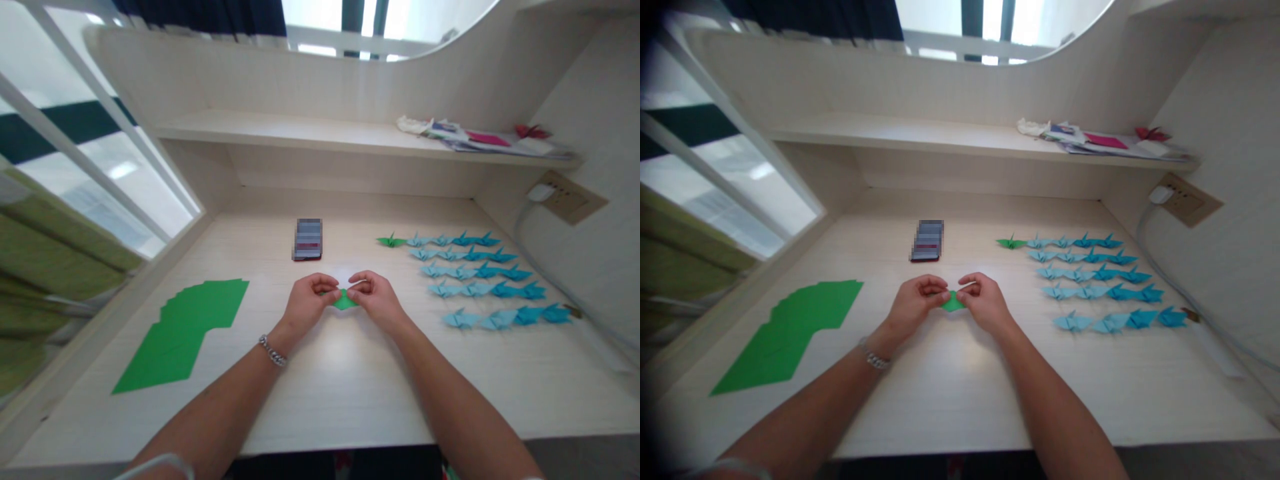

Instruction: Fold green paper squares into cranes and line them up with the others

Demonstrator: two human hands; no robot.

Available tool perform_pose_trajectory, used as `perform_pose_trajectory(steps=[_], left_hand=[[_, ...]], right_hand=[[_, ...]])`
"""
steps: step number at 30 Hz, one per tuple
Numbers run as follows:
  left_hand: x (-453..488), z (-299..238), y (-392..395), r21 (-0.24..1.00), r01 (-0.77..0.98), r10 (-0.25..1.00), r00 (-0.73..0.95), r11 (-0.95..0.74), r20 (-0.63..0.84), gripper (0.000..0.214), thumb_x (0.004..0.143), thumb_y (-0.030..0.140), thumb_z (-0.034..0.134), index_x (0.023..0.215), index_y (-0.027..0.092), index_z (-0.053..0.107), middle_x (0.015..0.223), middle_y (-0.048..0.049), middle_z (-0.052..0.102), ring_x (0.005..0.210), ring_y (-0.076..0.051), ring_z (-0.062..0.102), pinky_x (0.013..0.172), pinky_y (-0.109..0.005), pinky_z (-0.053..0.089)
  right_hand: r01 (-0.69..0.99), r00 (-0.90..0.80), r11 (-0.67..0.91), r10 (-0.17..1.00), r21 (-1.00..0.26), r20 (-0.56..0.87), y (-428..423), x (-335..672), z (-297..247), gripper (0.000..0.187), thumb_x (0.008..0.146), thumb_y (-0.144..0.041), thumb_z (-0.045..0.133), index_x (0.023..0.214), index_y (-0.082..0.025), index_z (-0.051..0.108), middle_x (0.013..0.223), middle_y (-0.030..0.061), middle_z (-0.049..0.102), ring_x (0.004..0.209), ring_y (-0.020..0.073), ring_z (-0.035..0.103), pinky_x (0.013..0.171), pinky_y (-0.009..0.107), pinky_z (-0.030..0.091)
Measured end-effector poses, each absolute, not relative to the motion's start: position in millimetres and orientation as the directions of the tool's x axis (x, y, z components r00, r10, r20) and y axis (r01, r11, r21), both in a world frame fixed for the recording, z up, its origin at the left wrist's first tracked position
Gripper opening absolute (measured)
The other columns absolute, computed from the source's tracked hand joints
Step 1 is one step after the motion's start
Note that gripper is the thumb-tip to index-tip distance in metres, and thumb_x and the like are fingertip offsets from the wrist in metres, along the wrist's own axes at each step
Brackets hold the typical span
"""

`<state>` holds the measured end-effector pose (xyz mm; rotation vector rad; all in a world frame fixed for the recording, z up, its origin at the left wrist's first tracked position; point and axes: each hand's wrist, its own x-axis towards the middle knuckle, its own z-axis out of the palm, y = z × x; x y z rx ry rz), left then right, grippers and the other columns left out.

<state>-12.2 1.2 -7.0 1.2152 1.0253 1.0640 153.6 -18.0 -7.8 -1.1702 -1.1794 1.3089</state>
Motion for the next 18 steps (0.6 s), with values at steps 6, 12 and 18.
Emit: perform_pose_trajectory(steps=[6,12,18], left_hand=[[-11.5,-3.9,-0.7,0.984,-0.126,0.971,0.217,0.13,-0.1,0.026,0.057,0.021,0.078,0.079,0.013,0.065,0.068,-0.0037,0.068,0.062,-0.014,0.064,0.062,-0.028,0.052],[-14.0,-7.1,3.9,0.997,-0.077,0.995,0.095,0.018,-0.011,0.03,0.061,0.026,0.076,0.086,0.013,0.066,0.076,-0.006,0.07,0.07,-0.017,0.066,0.068,-0.03,0.054],[-10.4,0.1,-2.4,0.986,0.052,0.987,-0.01,-0.157,0.158,0.028,0.069,0.032,0.072,0.089,0.014,0.065,0.084,-0.0071,0.071,0.077,-0.018,0.067,0.076,-0.031,0.054]], right_hand=[[0.023,-0.074,0.01,0.997,-1.0,0.009,-14.5,158.0,-9.3,0.019,0.07,-0.022,0.062,0.088,-0.018,0.061,0.071,0.0011,0.066,0.066,0.0148,0.062,0.063,0.027,0.047],[0.367,0.223,0.218,0.923,-0.904,0.313,-24.2,155.8,3.6,0.016,0.079,-0.026,0.056,0.09,-0.02,0.066,0.095,0.007,0.065,0.087,0.0192,0.06,0.079,0.032,0.047],[0.342,0.069,0.239,0.958,-0.909,0.278,-30.0,143.0,4.3,0.022,0.082,-0.033,0.057,0.096,-0.022,0.071,0.095,0.0063,0.068,0.081,0.0188,0.061,0.076,0.031,0.047]])
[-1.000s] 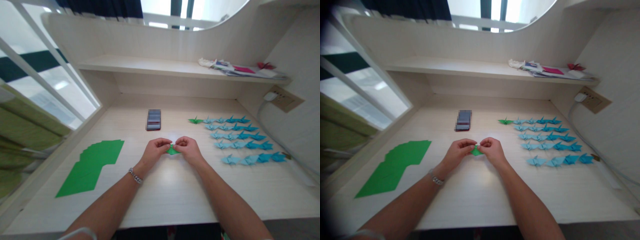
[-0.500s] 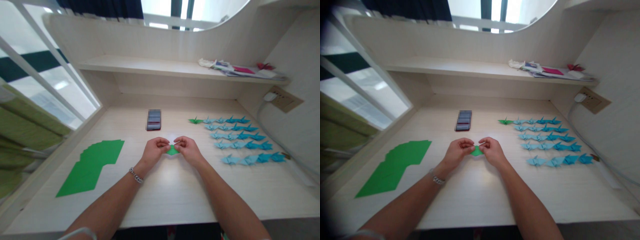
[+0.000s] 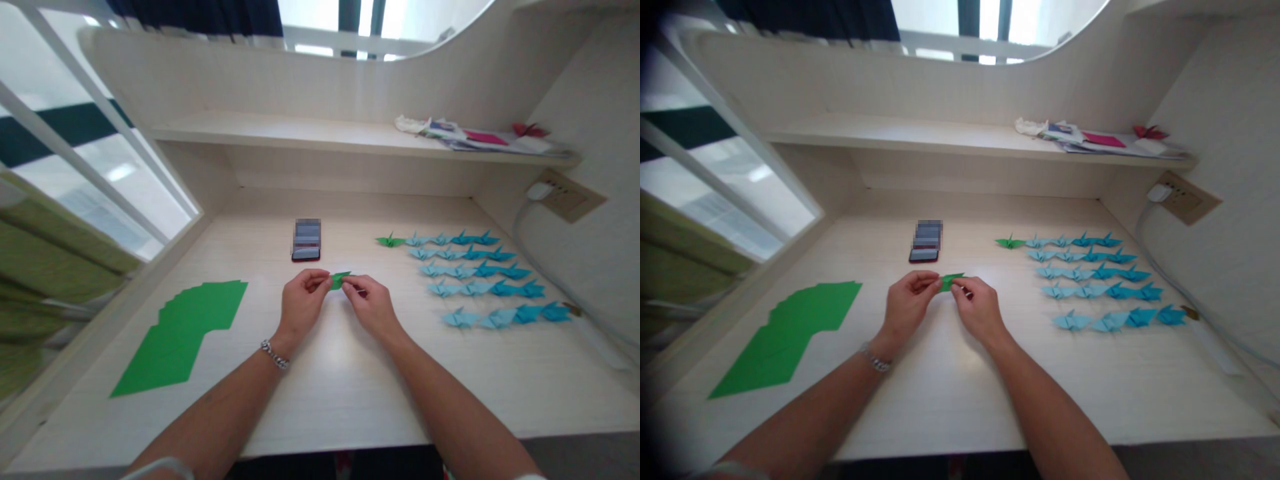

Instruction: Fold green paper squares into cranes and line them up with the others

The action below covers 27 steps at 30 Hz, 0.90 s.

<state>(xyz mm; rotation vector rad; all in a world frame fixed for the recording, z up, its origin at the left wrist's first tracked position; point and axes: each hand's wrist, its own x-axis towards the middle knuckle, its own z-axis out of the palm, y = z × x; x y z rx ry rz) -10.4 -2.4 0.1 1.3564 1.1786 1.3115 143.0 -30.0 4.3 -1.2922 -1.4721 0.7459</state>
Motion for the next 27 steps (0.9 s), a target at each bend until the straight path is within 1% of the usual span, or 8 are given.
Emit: perform_pose_trajectory(steps=[3,5,9,12,14,17,21,27], left_hand=[[-6.5,3.4,-8.6,0.977,0.079,0.976,0.105,-0.198,0.189,0.026,0.074,0.034,0.067,0.09,0.015,0.068,0.09,-0.0078,0.071,0.083,-0.019,0.066,0.081,-0.032,0.052],[-4.5,3.0,-11.0,0.972,0.085,0.963,0.181,-0.218,0.2,0.024,0.077,0.033,0.063,0.092,0.016,0.07,0.095,-0.0079,0.071,0.088,-0.02,0.065,0.085,-0.033,0.05],[-6.2,-0.8,-9.9,0.962,0.126,0.953,0.215,-0.243,0.212,0.021,0.078,0.03,0.062,0.093,0.017,0.07,0.096,-0.0072,0.07,0.089,-0.019,0.064,0.082,-0.031,0.051],[-12.1,-0.3,-6.3,0.933,0.249,0.963,0.133,-0.26,0.233,0.023,0.075,0.032,0.066,0.093,0.018,0.069,0.09,-0.0064,0.069,0.08,-0.018,0.063,0.074,-0.03,0.052],[-15.5,2.0,-4.6,0.896,0.331,0.956,0.089,-0.295,0.281,0.025,0.073,0.034,0.068,0.093,0.02,0.07,0.096,-0.0068,0.067,0.083,-0.018,0.062,0.073,-0.03,0.052],[-16.2,4.0,-3.9,0.905,0.286,0.948,0.133,-0.314,0.287,0.024,0.072,0.033,0.068,0.092,0.02,0.071,0.104,-0.0079,0.066,0.094,-0.02,0.061,0.077,-0.031,0.051],[-12.2,0.9,-4.1,0.953,0.207,0.945,0.284,-0.223,0.16,0.022,0.074,0.032,0.066,0.09,0.017,0.071,0.09,-0.008,0.071,0.081,-0.02,0.065,0.076,-0.032,0.052],[-12.6,-1.6,-2.9,0.952,0.224,0.958,0.242,-0.209,0.154,0.021,0.074,0.032,0.066,0.087,0.016,0.072,0.085,-0.0069,0.072,0.076,-0.019,0.065,0.071,-0.03,0.051]], right_hand=[[0.159,0.03,0.129,0.99,-0.979,0.135,-23.4,141.3,-3.8,0.031,0.082,-0.042,0.054,0.098,-0.021,0.07,0.093,0.0056,0.07,0.084,0.0199,0.063,0.074,0.031,0.048],[0.101,0.017,0.095,0.995,-0.99,0.098,-19.1,143.1,-8.0,0.033,0.079,-0.044,0.058,0.096,-0.019,0.071,0.09,0.0054,0.071,0.083,0.0202,0.063,0.074,0.031,0.048],[0.141,0.05,0.067,0.996,-0.988,0.074,-14.6,149.6,-12.6,0.024,0.073,-0.037,0.064,0.086,-0.018,0.071,0.082,0.005,0.071,0.076,0.0193,0.063,0.071,0.03,0.048],[0.195,0.076,0.033,0.996,-0.98,0.049,-13.8,153.0,-14.0,0.019,0.073,-0.033,0.062,0.082,-0.018,0.071,0.075,0.0045,0.07,0.068,0.0178,0.061,0.065,0.029,0.047],[0.201,0.061,0.01,0.998,-0.979,0.023,-13.8,153.8,-14.1,0.018,0.072,-0.032,0.062,0.079,-0.017,0.07,0.07,0.0039,0.068,0.063,0.0167,0.059,0.061,0.028,0.046],[0.198,0.008,-0.013,1.0,-0.98,-0.011,-14.4,153.9,-13.0,0.019,0.072,-0.032,0.062,0.078,-0.016,0.07,0.066,0.0033,0.066,0.059,0.0155,0.058,0.057,0.027,0.045],[0.218,-0.031,0.0,0.999,-0.976,-0.007,-16.5,154.0,-9.6,0.018,0.071,-0.032,0.063,0.075,-0.017,0.07,0.068,0.0037,0.067,0.061,0.0154,0.059,0.058,0.027,0.046],[0.065,-0.016,-0.041,0.999,-0.997,-0.042,-19.1,152.9,-2.6,0.023,0.065,-0.032,0.069,0.081,-0.016,0.07,0.073,0.0053,0.068,0.063,0.0166,0.061,0.059,0.029,0.049]])
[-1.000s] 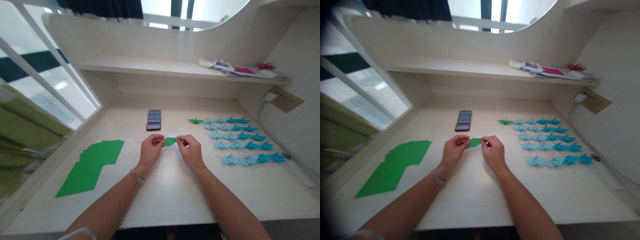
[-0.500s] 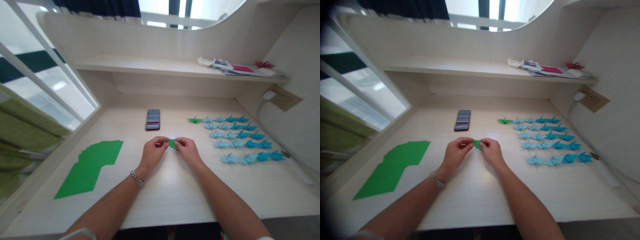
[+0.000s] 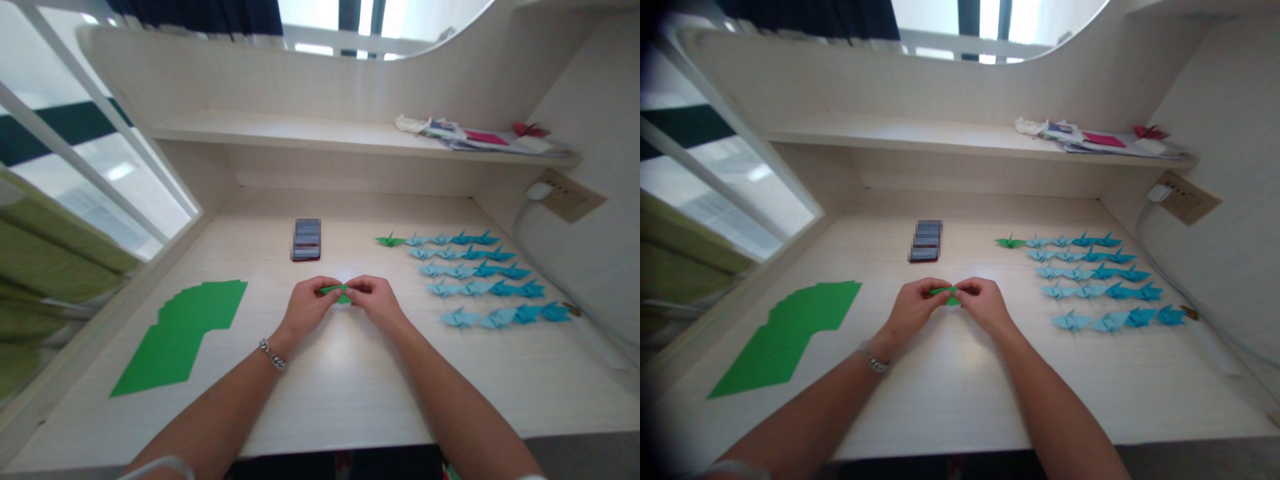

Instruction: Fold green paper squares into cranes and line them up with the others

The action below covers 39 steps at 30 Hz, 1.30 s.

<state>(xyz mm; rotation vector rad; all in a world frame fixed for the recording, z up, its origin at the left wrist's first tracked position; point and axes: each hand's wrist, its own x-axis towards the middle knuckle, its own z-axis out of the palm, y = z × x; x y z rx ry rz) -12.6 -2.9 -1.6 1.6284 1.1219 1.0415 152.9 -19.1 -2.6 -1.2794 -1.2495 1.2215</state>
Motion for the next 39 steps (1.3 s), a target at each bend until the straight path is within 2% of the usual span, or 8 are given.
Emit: perform_pose_trajectory(steps=[6,15,20,25,28,32,39], left_hand=[[-13.3,0.0,-3.3,0.953,0.229,0.96,0.24,-0.2,0.144,0.019,0.073,0.03,0.066,0.084,0.015,0.071,0.082,-0.0066,0.071,0.075,-0.018,0.064,0.069,-0.028,0.05],[-15.1,5.5,-2.0,0.993,0.072,0.934,0.35,-0.098,0.066,0.013,0.069,0.021,0.069,0.079,0.013,0.069,0.073,-0.0043,0.069,0.067,-0.015,0.061,0.065,-0.026,0.049],[-14.3,14.5,-4.6,0.989,0.076,0.947,0.303,-0.13,0.101,0.007,0.068,0.015,0.066,0.074,0.014,0.069,0.07,-0.002,0.067,0.065,-0.013,0.06,0.064,-0.024,0.048],[-13.3,13.6,-6.1,0.977,0.11,0.949,0.277,-0.184,0.147,0.006,0.069,0.016,0.065,0.074,0.015,0.07,0.072,-0.0025,0.069,0.068,-0.014,0.061,0.066,-0.025,0.049],[-13.8,8.8,-5.9,0.968,0.132,0.943,0.284,-0.215,0.171,0.008,0.071,0.02,0.066,0.076,0.015,0.07,0.076,-0.0034,0.07,0.07,-0.015,0.062,0.068,-0.025,0.049],[-14.4,3.2,-5.2,0.966,0.13,0.937,0.302,-0.222,0.175,0.011,0.071,0.024,0.069,0.078,0.015,0.07,0.076,-0.0041,0.07,0.071,-0.015,0.062,0.069,-0.026,0.05],[-13.7,1.0,-2.7,0.988,0.023,0.943,0.301,-0.152,0.138,0.013,0.069,0.022,0.07,0.08,0.014,0.067,0.079,-0.0053,0.069,0.074,-0.016,0.064,0.07,-0.028,0.051]], right_hand=[[0.01,-0.041,-0.051,0.998,-0.999,-0.051,-18.5,152.2,-1.4,0.023,0.059,-0.027,0.073,0.078,-0.014,0.07,0.067,0.0033,0.067,0.058,0.0135,0.058,0.056,0.026,0.048],[-0.125,-0.047,-0.168,0.985,-0.978,-0.163,-23.1,151.9,6.4,0.021,0.054,-0.024,0.076,0.072,-0.015,0.071,0.06,0.0026,0.068,0.054,0.0143,0.062,0.054,0.027,0.05],[-0.221,-0.052,-0.194,0.981,-0.956,-0.187,-24.5,151.2,8.5,0.022,0.051,-0.023,0.078,0.071,-0.014,0.072,0.059,0.0032,0.068,0.049,0.0144,0.062,0.052,0.027,0.051],[-0.23,-0.095,-0.187,0.981,-0.955,-0.169,-24.0,152.5,7.4,0.026,0.054,-0.027,0.079,0.075,-0.015,0.071,0.063,0.0032,0.068,0.053,0.0138,0.063,0.055,0.027,0.052],[-0.216,-0.093,-0.18,0.982,-0.96,-0.163,-23.3,153.8,6.4,0.026,0.058,-0.033,0.077,0.076,-0.015,0.071,0.066,0.0035,0.068,0.058,0.0139,0.063,0.057,0.027,0.052],[-0.113,-0.081,-0.133,0.989,-0.985,-0.124,-22.2,155.4,5.4,0.026,0.06,-0.034,0.076,0.076,-0.015,0.071,0.067,0.0037,0.068,0.06,0.0144,0.062,0.058,0.028,0.051],[0.072,-0.075,0.01,0.997,-0.997,0.005,-21.3,157.3,3.2,0.018,0.067,-0.03,0.069,0.077,-0.015,0.071,0.067,0.0041,0.068,0.058,0.0142,0.059,0.057,0.027,0.048]])
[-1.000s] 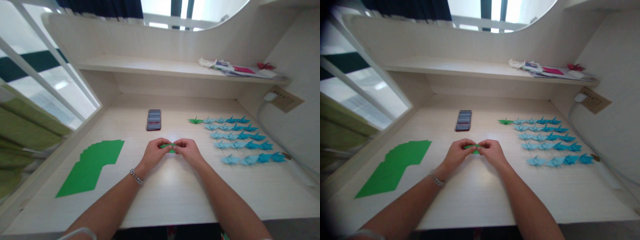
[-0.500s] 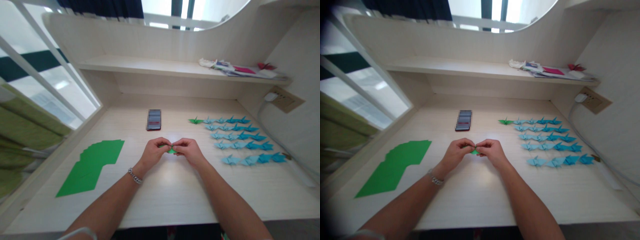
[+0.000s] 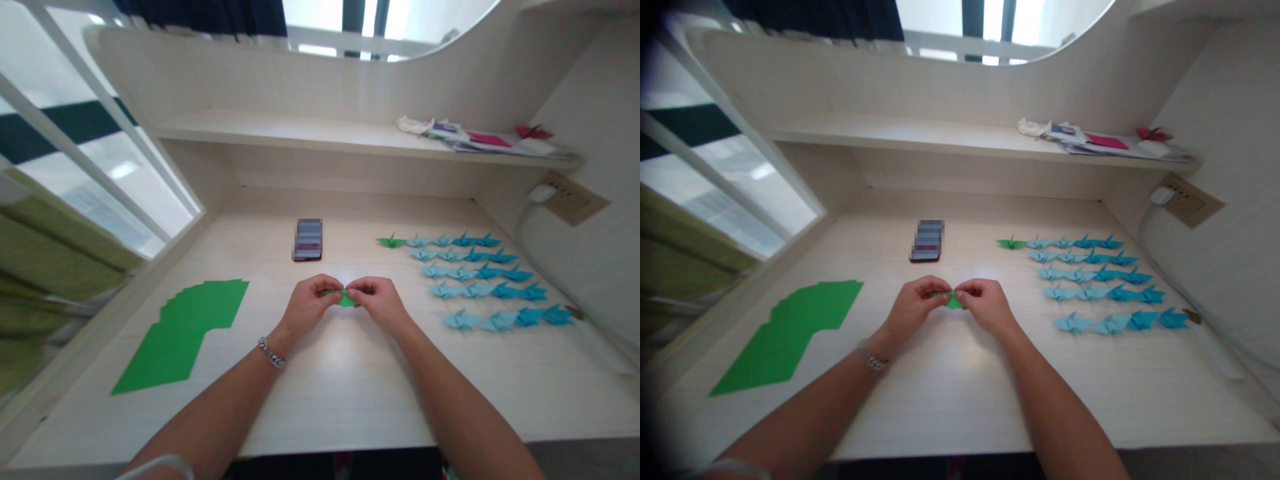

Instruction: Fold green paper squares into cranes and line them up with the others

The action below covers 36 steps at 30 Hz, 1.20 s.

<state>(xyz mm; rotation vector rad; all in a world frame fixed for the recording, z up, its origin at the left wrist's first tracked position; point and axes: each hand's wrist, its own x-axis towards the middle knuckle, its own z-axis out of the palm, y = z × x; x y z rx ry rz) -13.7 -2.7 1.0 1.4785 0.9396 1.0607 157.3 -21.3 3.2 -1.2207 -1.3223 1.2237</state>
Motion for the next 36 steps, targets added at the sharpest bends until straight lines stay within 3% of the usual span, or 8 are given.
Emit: perform_pose_trajectory(steps=[4,11,18,26,36], left_hand=[[-13.4,0.4,-2.8,0.991,-0.027,0.944,0.302,-0.13,0.132,0.016,0.07,0.019,0.069,0.084,0.014,0.066,0.083,-0.006,0.069,0.077,-0.017,0.065,0.073,-0.03,0.052],[-13.2,-5.3,-2.9,0.981,0.047,0.946,0.277,-0.19,0.17,0.019,0.071,0.025,0.069,0.085,0.014,0.065,0.083,-0.0071,0.068,0.077,-0.017,0.065,0.072,-0.029,0.052],[-13.7,-3.7,-5.4,0.97,0.1,0.949,0.252,-0.22,0.189,0.016,0.071,0.023,0.068,0.084,0.014,0.064,0.079,-0.0058,0.067,0.073,-0.016,0.064,0.069,-0.028,0.052],[-15.7,-5.5,-2.9,0.982,0.081,0.959,0.243,-0.17,0.146,0.015,0.067,0.018,0.07,0.08,0.014,0.062,0.072,-0.0029,0.066,0.066,-0.013,0.062,0.064,-0.026,0.05],[-16.1,-6.8,0.2,0.995,0.009,0.968,0.231,-0.101,0.097,0.019,0.064,0.019,0.073,0.079,0.014,0.062,0.068,-0.002,0.066,0.062,-0.013,0.062,0.062,-0.025,0.05]], right_hand=[[0.157,-0.059,0.066,0.997,-0.985,0.057,-22.4,157.8,2.6,0.016,0.07,-0.027,0.065,0.079,-0.015,0.071,0.069,0.0041,0.068,0.059,0.0143,0.059,0.059,0.027,0.047],[0.289,-0.063,0.113,0.993,-0.951,0.099,-23.0,154.7,-1.5,0.016,0.074,-0.028,0.062,0.082,-0.016,0.069,0.074,0.0044,0.069,0.065,0.0155,0.061,0.063,0.027,0.046],[0.475,-0.099,0.177,0.984,-0.862,0.148,-28.6,152.2,5.7,0.014,0.078,-0.028,0.057,0.073,-0.018,0.065,0.069,0.0024,0.066,0.064,0.0148,0.056,0.06,0.026,0.041],[0.376,-0.155,0.103,0.987,-0.921,0.047,-23.9,154.3,-2.8,0.016,0.079,-0.03,0.056,0.073,-0.018,0.064,0.066,0.0017,0.065,0.062,0.0145,0.058,0.058,0.025,0.041],[0.373,-0.129,0.121,0.989,-0.92,0.078,-21.7,158.3,-4.6,0.014,0.078,-0.029,0.058,0.073,-0.018,0.063,0.065,0.0004,0.062,0.061,0.0133,0.055,0.058,0.024,0.041]])
